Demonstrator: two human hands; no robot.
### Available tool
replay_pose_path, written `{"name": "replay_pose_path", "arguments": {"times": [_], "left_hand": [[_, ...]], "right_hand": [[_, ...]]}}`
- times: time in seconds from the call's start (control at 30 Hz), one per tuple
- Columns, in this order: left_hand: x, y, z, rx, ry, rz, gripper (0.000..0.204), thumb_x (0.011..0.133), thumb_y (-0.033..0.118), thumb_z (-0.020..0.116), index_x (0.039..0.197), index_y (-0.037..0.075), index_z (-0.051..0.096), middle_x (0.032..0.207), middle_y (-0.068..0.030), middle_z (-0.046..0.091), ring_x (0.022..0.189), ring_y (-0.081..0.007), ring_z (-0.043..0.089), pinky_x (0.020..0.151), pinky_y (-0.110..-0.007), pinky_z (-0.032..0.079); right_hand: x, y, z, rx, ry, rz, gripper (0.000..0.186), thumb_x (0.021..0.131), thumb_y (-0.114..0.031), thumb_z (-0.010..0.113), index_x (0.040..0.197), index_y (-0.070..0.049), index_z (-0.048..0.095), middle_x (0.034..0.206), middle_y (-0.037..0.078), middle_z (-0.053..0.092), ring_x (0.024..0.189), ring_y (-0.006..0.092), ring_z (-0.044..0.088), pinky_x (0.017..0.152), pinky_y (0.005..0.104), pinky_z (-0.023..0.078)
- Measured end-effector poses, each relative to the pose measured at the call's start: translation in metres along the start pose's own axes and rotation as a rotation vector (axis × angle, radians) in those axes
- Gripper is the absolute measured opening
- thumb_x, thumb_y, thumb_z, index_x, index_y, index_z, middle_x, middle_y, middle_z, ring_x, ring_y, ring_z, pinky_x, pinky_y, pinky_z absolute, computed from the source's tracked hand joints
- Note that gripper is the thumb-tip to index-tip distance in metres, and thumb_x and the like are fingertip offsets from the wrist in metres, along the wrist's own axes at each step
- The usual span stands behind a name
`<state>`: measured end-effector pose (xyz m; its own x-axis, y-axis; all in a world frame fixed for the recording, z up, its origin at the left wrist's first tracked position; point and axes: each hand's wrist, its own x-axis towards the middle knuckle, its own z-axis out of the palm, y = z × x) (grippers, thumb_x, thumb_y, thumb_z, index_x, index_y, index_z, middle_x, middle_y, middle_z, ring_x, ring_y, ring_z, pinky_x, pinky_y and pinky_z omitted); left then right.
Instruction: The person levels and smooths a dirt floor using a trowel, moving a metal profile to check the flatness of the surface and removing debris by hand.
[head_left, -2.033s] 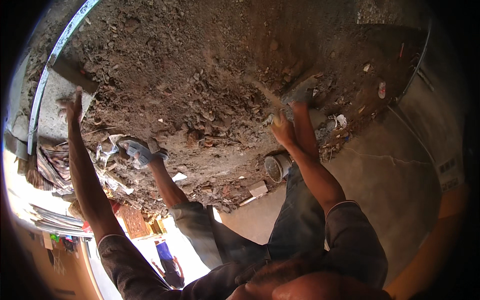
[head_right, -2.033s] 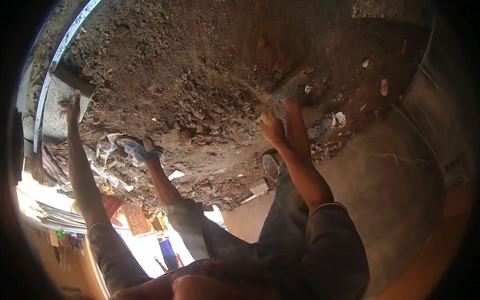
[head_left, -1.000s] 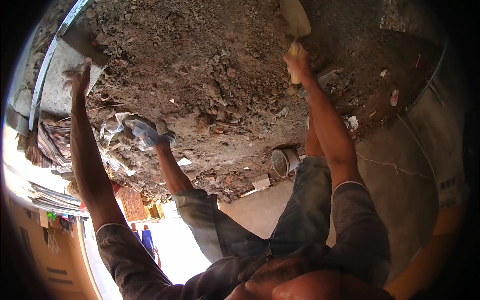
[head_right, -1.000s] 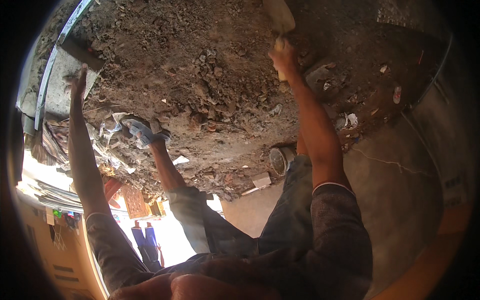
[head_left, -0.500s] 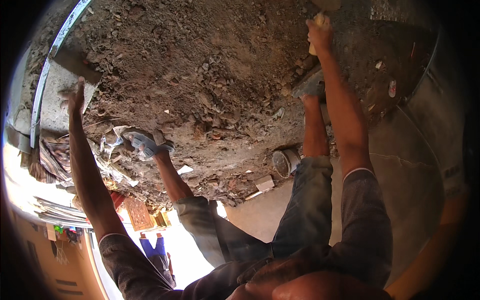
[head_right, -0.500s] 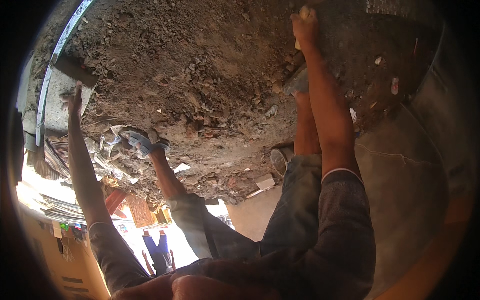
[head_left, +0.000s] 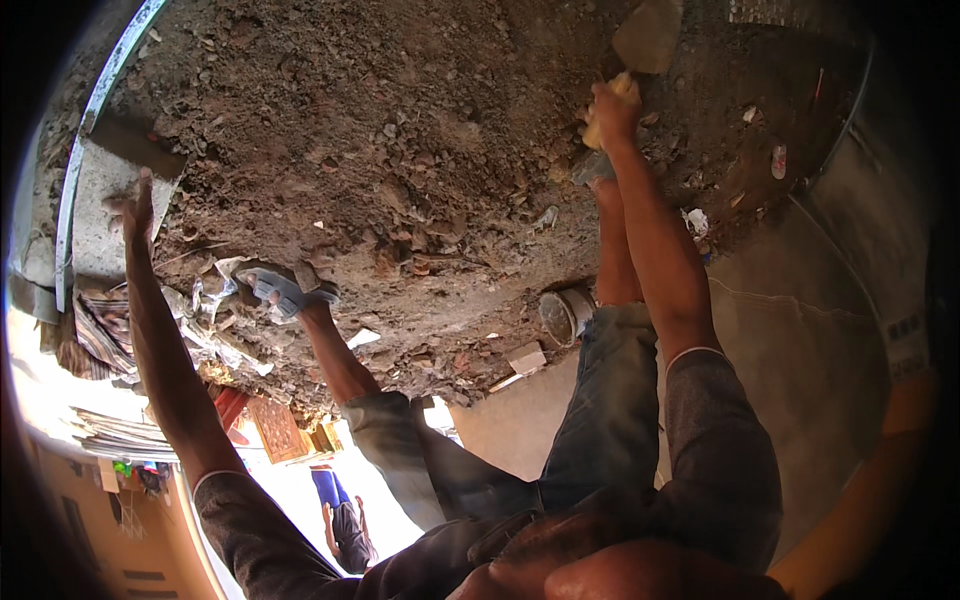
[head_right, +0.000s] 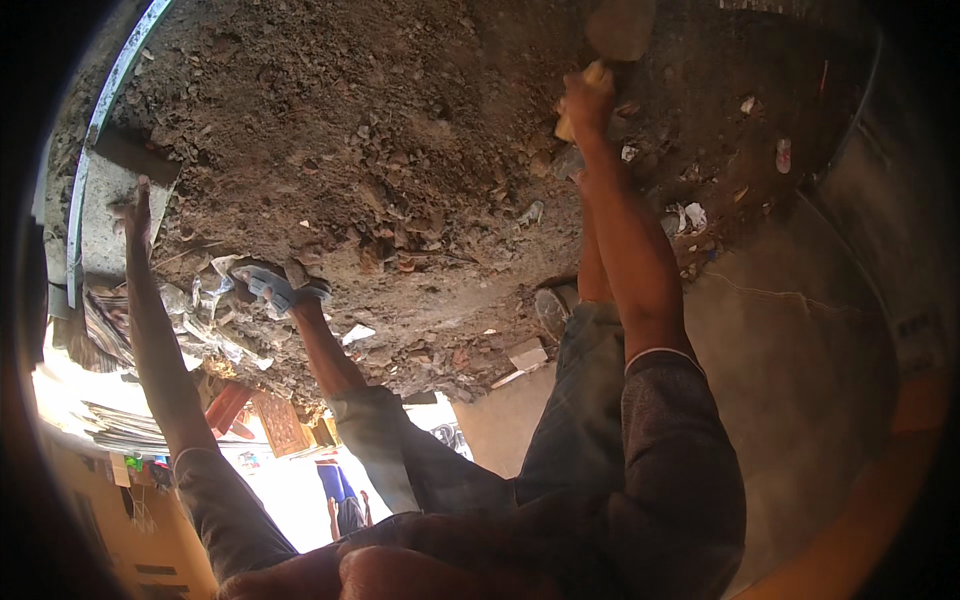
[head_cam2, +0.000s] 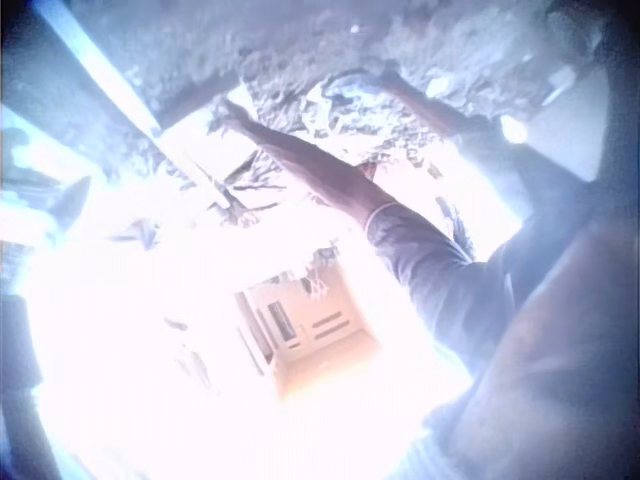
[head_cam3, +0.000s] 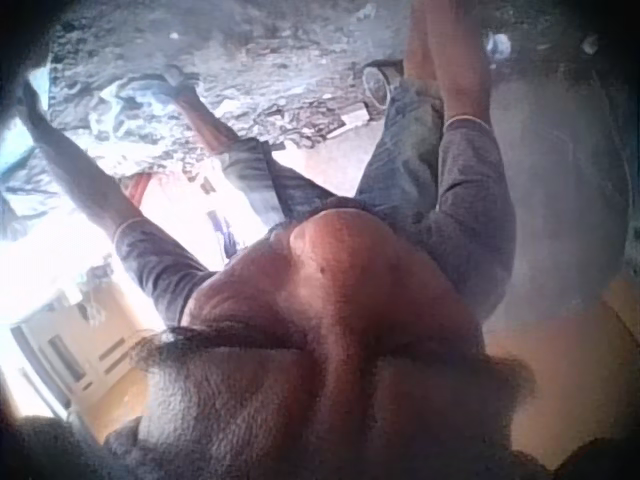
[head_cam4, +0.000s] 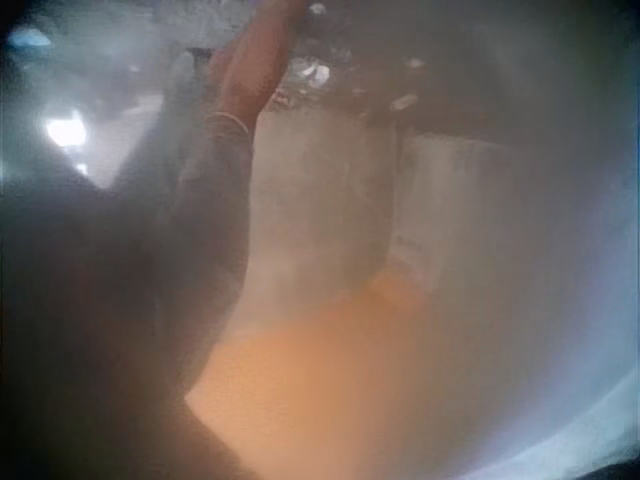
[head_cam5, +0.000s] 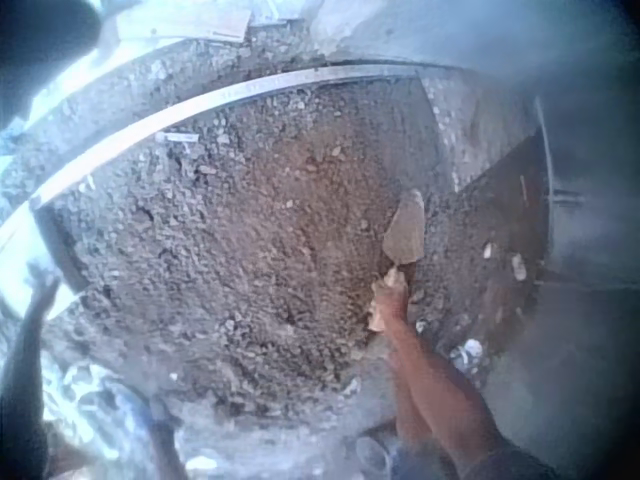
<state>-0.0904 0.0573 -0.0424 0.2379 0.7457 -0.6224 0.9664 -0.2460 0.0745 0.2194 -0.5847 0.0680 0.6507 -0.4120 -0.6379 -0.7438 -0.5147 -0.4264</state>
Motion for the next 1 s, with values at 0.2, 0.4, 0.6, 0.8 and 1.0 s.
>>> {"name": "replay_pose_path", "arguments": {"times": [0.2, 0.4, 0.6, 0.8, 1.0], "left_hand": [[-0.01, 0.002, -0.006, -0.056, 0.047, -0.035, 0.132, 0.057, 0.082, 0.051, 0.137, -0.001, -0.013, 0.131, -0.0448, -0.015, 0.125, -0.0575, 0.003, 0.1, -0.058, 0.017], [0.001, 0.008, -0.001, -0.023, 0.006, -0.058, 0.133, 0.056, 0.082, 0.051, 0.136, -0.001, -0.014, 0.131, -0.0442, -0.017, 0.126, -0.0569, 0.001, 0.1, -0.059, 0.016], [0.006, 0.008, 0.002, -0.049, -0.032, 0.061, 0.133, 0.057, 0.083, 0.048, 0.135, -0.003, -0.017, 0.13, -0.0442, -0.017, 0.126, -0.0557, 0.001, 0.102, -0.055, 0.014], [-0.004, -0.006, 0.001, -0.046, 0.007, 0.04, 0.133, 0.057, 0.083, 0.049, 0.135, -0.002, -0.016, 0.129, -0.0463, -0.016, 0.126, -0.0562, 0.003, 0.103, -0.054, 0.015], [0.0, -0.006, -0.005, -0.075, 0.043, 0.059, 0.132, 0.057, 0.083, 0.05, 0.136, -0.001, -0.014, 0.13, -0.0462, -0.014, 0.126, -0.056, 0.005, 0.101, -0.056, 0.017]], "right_hand": [[-0.051, 0.038, 0.042, -0.219, -0.108, 0.014, 0.029, 0.076, -0.007, 0.06, 0.101, -0.002, 0.046, 0.066, 0.008, 0.05, 0.048, 0.0174, 0.05, 0.042, 0.0325, 0.045], [-0.058, 0.105, -0.001, -0.501, 0.01, -0.524, 0.044, 0.076, -0.01, 0.062, 0.114, -0.001, 0.042, 0.074, 0.01, 0.052, 0.053, 0.0168, 0.052, 0.044, 0.0321, 0.047], [0.022, -0.006, 0.03, 0.048, 0.112, 0.125, 0.043, 0.077, -0.01, 0.06, 0.112, 0.0, 0.037, 0.078, 0.014, 0.054, 0.057, 0.0202, 0.056, 0.046, 0.0339, 0.051], [-0.102, 0.079, -0.019, -0.648, -0.251, -0.024, 0.06, 0.073, -0.013, 0.06, 0.125, -0.002, 0.033, 0.095, 0.024, 0.057, 0.088, 0.0391, 0.058, 0.075, 0.0441, 0.047], [-0.021, -0.005, 0.002, -0.115, -0.126, -0.041, 0.048, 0.072, -0.01, 0.061, 0.113, 0.0, 0.04, 0.08, 0.017, 0.055, 0.064, 0.028, 0.059, 0.055, 0.0365, 0.049]]}}
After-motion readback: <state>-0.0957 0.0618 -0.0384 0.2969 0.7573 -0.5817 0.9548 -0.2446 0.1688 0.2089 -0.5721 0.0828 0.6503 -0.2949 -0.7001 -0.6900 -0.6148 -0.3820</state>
